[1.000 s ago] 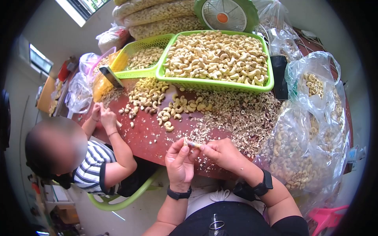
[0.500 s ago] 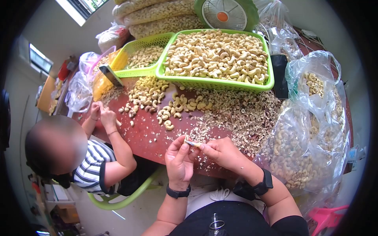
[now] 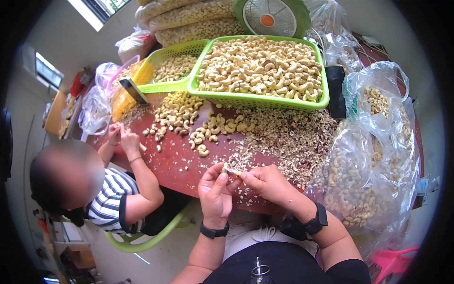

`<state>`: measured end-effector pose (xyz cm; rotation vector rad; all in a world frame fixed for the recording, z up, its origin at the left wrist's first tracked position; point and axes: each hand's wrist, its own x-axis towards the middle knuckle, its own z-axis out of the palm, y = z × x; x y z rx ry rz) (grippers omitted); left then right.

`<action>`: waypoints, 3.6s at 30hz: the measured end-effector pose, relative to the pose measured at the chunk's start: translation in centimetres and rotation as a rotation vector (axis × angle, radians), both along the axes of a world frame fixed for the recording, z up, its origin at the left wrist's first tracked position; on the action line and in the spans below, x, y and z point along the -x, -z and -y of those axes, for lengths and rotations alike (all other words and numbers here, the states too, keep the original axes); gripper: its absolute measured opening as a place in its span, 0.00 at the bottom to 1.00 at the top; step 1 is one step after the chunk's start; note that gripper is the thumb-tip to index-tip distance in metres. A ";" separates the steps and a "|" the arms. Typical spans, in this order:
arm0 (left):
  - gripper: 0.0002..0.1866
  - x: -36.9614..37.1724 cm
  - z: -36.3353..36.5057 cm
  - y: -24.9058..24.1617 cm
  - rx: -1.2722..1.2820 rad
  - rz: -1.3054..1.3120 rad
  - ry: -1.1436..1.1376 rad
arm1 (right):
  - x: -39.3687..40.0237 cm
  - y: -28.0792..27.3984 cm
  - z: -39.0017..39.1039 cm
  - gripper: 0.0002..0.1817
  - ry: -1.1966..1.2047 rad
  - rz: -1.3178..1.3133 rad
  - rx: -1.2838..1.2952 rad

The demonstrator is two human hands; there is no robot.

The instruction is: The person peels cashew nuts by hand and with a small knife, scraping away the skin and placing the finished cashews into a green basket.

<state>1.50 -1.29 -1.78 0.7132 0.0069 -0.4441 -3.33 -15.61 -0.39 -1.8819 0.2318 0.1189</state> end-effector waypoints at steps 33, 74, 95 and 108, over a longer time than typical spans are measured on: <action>0.05 0.2 -0.2 0.2 0.153 -0.054 0.035 | 0.1 -1.5 -0.1 0.19 -0.019 -0.018 -0.088; 0.05 0.7 0.2 0.6 0.182 -0.089 -0.043 | 0.0 -0.2 0.2 0.20 -0.007 0.007 -0.036; 0.05 0.3 -0.4 -0.4 0.088 -0.127 -0.007 | 0.2 -1.7 -0.3 0.20 -0.031 -0.037 -0.056; 0.06 0.3 -0.1 0.4 0.140 -0.136 0.013 | 0.0 -1.1 -0.1 0.19 -0.013 -0.027 -0.108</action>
